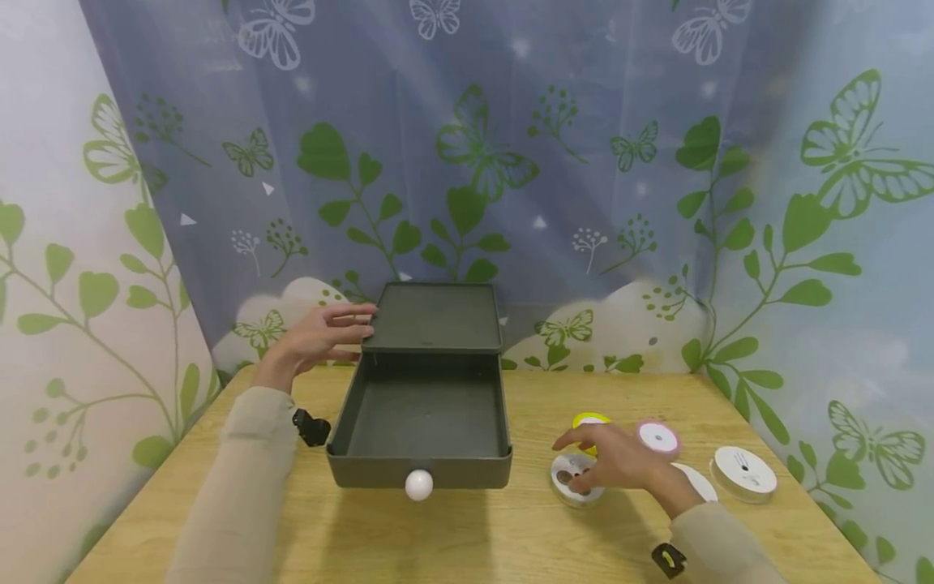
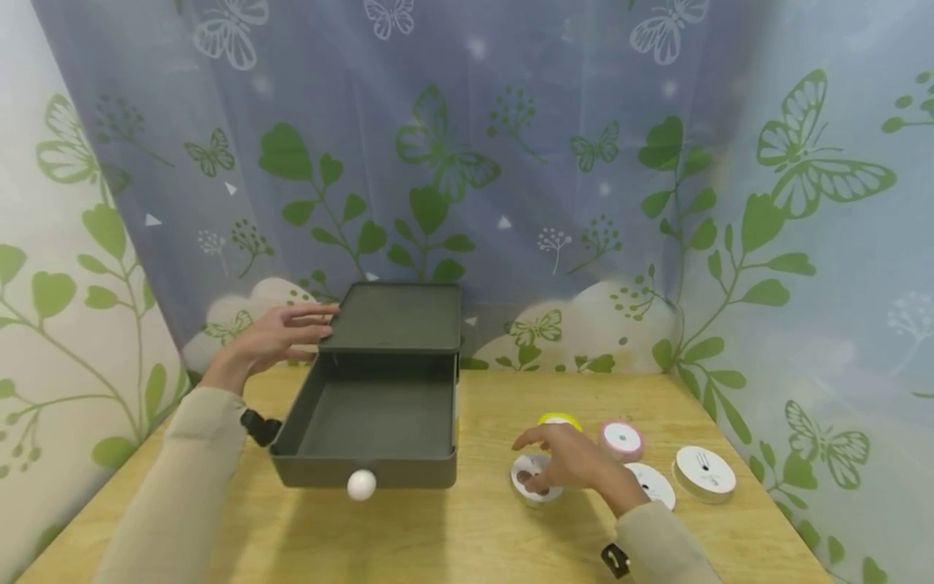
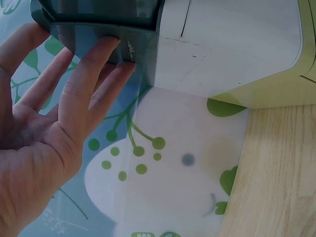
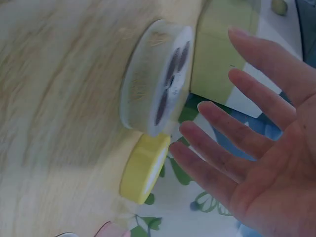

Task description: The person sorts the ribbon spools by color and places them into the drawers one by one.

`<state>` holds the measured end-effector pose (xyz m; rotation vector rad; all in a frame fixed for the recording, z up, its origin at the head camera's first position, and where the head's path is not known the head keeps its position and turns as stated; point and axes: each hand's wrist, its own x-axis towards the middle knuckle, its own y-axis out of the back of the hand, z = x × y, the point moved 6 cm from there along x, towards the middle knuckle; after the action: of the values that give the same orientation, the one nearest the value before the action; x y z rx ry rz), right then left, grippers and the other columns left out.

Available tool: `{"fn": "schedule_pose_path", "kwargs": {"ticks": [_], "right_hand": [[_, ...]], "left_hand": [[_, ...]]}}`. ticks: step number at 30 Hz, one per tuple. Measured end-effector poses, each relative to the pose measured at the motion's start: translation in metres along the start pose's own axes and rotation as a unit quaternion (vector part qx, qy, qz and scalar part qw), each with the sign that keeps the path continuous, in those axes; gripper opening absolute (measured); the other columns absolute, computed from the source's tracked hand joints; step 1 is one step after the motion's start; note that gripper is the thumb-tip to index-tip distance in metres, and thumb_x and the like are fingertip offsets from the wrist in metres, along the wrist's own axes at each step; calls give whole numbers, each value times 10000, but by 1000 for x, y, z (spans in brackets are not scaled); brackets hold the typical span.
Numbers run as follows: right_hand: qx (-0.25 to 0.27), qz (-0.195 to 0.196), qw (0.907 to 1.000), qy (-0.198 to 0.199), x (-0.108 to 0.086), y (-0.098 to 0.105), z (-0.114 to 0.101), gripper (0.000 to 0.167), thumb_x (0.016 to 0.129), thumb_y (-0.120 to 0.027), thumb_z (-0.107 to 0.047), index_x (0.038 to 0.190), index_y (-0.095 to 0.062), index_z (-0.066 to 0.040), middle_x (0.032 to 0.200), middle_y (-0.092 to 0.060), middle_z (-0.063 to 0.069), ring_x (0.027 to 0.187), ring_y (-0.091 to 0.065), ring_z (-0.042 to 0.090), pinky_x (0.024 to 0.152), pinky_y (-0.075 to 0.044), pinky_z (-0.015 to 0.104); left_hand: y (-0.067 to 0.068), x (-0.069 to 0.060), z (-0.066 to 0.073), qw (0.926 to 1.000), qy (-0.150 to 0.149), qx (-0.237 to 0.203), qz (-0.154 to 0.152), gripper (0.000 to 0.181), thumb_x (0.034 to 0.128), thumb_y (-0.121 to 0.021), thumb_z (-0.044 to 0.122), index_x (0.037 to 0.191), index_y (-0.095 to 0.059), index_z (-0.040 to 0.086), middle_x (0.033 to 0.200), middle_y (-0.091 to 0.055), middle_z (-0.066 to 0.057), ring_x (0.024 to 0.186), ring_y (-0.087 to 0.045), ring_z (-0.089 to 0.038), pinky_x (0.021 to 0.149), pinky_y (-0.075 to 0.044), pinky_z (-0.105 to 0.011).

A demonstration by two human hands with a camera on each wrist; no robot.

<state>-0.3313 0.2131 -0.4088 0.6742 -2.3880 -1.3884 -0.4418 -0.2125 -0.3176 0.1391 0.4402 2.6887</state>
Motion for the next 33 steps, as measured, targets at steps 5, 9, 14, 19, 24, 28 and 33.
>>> {"fn": "schedule_pose_path", "kwargs": {"ticks": [5, 9, 14, 19, 24, 28, 33], "right_hand": [[-69, -153, 9999, 25, -1, -5, 5, 577, 745, -922, -253, 1264, -714, -107, 1271, -683, 115, 1147, -632, 455, 909, -573, 576], [-133, -280, 9994, 132, 0, -12, 7, 614, 726, -929, -206, 1277, -698, -66, 1248, -677, 139, 1118, -636, 402, 929, -569, 545], [-142, -257, 9992, 266, 2, -17, 10, 635, 693, -941, -178, 1264, -698, -42, 1136, -624, 100, 938, -532, 202, 806, -510, 287], [-56, -292, 9994, 185, 0, -18, 12, 684, 679, -961, -194, 1286, -680, -53, 1158, -584, 124, 913, -471, 192, 786, -467, 246], [-130, -316, 9993, 153, -1, -19, 13, 688, 674, -957, -198, 1289, -676, -71, 1206, -569, 160, 944, -478, 201, 803, -477, 270], [-172, -347, 9989, 253, -1, -18, 11, 689, 661, -950, -187, 1285, -686, -68, 1161, -565, 123, 918, -469, 181, 779, -457, 246], [-349, -476, 9981, 181, -1, -13, 10, 706, 659, -947, -203, 1308, -687, -108, 1158, -556, 68, 939, -481, 177, 792, -462, 262]], "left_hand": [[1, 0, -1, 10000, 36, -52, 17, 630, 1032, -653, 205, 1594, -391, 93, 1669, -308, -208, 1504, -370, -410, 1004, -599, -412], [2, 1, -1, 10000, 53, -59, 36, 626, 1029, -658, 205, 1590, -400, 100, 1665, -319, -199, 1498, -381, -403, 986, -604, -395], [2, 1, -1, 10000, 26, -16, 25, 633, 1026, -662, 219, 1590, -400, 100, 1669, -313, -200, 1492, -385, -411, 994, -601, -411], [2, 1, -1, 10000, 31, -10, 9, 621, 1029, -657, 215, 1587, -407, 104, 1668, -315, -201, 1493, -386, -414, 1017, -591, -447], [2, 1, 0, 10000, 29, 0, 9, 628, 1030, -657, 216, 1591, -399, 103, 1670, -307, -205, 1496, -382, -418, 1039, -578, -475], [2, 1, -1, 10000, 24, -37, 1, 631, 1028, -659, 212, 1592, -399, 103, 1673, -304, -201, 1502, -375, -413, 1063, -559, -505], [3, 2, -2, 10000, 20, -46, 12, 627, 1026, -661, 208, 1589, -405, 106, 1671, -312, -192, 1500, -378, -407, 1056, -565, -497]]}}
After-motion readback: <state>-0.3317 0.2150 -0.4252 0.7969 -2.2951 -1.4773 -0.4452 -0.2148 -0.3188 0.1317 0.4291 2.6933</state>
